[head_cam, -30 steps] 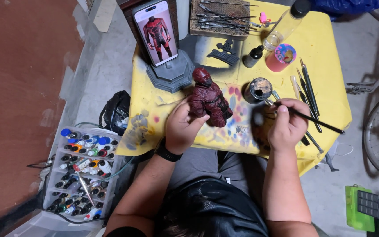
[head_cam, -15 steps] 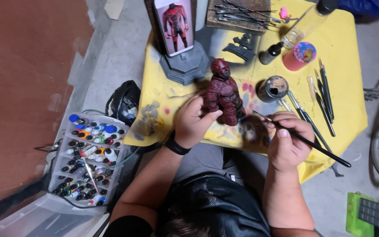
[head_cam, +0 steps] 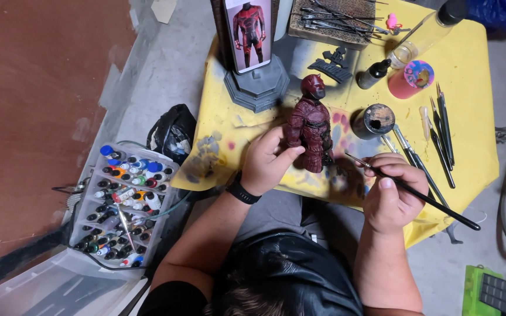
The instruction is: Painting a red action figure using a fine brush while referring to an image on a smartphone for detail.
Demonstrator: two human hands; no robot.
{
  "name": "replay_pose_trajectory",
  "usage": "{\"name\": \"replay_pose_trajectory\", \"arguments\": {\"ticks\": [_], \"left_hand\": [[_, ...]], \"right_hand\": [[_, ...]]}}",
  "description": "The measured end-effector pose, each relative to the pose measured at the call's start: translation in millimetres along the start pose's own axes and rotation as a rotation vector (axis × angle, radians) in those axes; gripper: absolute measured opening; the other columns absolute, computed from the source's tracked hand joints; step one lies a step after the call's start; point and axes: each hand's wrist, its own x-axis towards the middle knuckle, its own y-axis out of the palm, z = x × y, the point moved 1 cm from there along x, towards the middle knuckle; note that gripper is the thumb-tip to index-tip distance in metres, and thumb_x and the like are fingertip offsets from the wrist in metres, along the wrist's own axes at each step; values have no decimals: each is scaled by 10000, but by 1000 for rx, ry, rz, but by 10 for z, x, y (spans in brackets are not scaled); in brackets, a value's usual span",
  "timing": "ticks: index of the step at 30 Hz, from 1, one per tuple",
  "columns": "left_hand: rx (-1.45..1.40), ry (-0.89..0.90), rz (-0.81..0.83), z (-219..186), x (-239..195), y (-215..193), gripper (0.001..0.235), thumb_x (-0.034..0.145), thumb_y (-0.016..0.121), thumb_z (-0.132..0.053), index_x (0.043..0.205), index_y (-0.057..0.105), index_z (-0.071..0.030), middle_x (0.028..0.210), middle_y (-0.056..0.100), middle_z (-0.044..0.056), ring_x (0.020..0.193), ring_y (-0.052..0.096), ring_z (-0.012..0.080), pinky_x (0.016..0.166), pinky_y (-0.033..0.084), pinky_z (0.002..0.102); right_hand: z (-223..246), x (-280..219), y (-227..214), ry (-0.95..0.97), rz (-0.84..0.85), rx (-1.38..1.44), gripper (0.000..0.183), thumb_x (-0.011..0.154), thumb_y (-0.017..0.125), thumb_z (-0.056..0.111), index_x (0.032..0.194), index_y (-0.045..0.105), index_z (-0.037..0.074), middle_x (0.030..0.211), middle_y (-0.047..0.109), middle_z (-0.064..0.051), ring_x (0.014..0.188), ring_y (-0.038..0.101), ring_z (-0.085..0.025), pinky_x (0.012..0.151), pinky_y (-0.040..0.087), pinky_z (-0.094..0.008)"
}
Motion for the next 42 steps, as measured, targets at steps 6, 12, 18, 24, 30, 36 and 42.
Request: {"name": "replay_pose_trajectory", "arguments": {"ticks": [6, 12, 18, 24, 30, 36, 42], "left_hand": [[48, -140, 88, 82, -33, -2, 274, 871, 733, -148, 1129, 674, -80, 1007, 755, 34, 865, 719, 133, 808, 607, 284], [25, -114, 96, 83, -32, -3, 231, 889, 714, -132, 1105, 663, -70, 1007, 745, 39, 889, 707, 144, 825, 599, 292], [20, -89, 106, 100, -37, -6, 247, 902, 709, -129, 1133, 654, -62, 1045, 746, 49, 933, 716, 159, 856, 600, 301], [7, -103, 106, 110, -42, -10, 261, 905, 706, -127, 1152, 654, -62, 1065, 744, 56, 950, 716, 161, 857, 609, 301], [-41, 8, 29, 14, 3, -2, 94, 897, 763, -105, 942, 694, -60, 809, 697, 90, 768, 687, 206, 674, 587, 368], [85, 96, 38, 9, -18, -14, 127, 861, 801, -133, 913, 698, -80, 785, 687, 73, 750, 707, 272, 645, 594, 355], [254, 188, -18, -206, -79, 26, 246, 784, 848, -187, 766, 625, -83, 685, 620, 72, 659, 654, 293, 579, 572, 349]], "right_hand": [[107, -56, 19, 179, -68, -76, 149, 956, 612, 150, 1019, 571, 21, 899, 616, -219, 880, 639, -343, 884, 578, -449], [92, -73, -1, 173, -73, -76, 157, 953, 618, 150, 1015, 568, 15, 881, 605, -215, 864, 633, -341, 814, 573, -422], [123, -47, 32, 180, -62, -66, 152, 951, 609, 142, 1011, 564, 9, 878, 599, -233, 847, 621, -342, 766, 573, -407], [145, -33, 62, 189, -73, -63, 145, 956, 615, 145, 1012, 567, 20, 883, 602, -221, 852, 623, -333, 748, 584, -396], [13, 38, 21, -23, 19, -1, 148, 955, 590, 37, 971, 534, -99, 764, 581, -284, 713, 573, -336, 738, 541, -509], [197, 128, 154, -70, 108, -105, 175, 956, 623, 51, 956, 555, -110, 774, 605, -316, 749, 606, -399, 759, 577, -578], [359, 123, 240, -124, 112, -176, 152, 955, 628, 40, 957, 560, -96, 769, 612, -317, 737, 612, -425, 727, 569, -566]]}}
